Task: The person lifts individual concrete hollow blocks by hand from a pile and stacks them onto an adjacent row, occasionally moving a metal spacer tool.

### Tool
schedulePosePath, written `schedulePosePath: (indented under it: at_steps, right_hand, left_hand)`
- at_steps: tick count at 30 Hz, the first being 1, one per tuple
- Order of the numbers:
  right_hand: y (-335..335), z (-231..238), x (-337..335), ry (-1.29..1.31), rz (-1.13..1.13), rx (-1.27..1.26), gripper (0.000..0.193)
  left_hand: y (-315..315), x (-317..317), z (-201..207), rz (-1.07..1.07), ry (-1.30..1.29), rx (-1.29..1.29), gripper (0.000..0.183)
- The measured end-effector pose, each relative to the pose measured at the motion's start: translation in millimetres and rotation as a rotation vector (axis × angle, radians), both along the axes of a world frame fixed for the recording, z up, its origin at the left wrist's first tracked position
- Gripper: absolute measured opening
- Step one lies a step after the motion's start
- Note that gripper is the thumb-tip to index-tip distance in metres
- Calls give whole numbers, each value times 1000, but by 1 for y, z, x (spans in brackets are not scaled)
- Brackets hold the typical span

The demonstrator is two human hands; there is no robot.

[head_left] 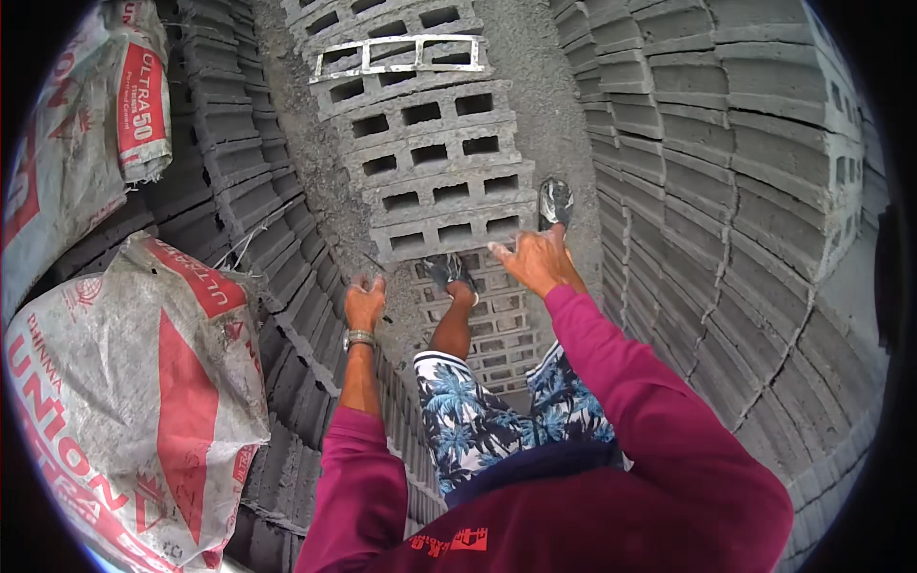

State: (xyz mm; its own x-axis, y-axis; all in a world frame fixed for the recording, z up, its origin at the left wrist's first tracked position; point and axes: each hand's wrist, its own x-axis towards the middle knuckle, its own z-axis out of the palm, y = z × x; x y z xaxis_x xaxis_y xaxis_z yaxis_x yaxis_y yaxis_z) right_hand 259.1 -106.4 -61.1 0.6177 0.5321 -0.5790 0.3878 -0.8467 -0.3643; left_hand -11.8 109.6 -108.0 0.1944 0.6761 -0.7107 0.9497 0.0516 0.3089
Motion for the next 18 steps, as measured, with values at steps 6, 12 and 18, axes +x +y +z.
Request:
schedulePosePath:
  at_steps: [6,12,18]
  right_hand:
    - [-18,-176,-99,-163,-15,-171,66]
    - [-1,-209,-120,-214,-289,-144,49]
    - [-28,-200,-91,-115,-265,-123,48]
  left_hand:
    - [-21,-25,-140,-90,-1,-52,85]
    - [-26,-25,-191,189,27,14,51]
    - [-56,-1,-140,21,116,224,51]
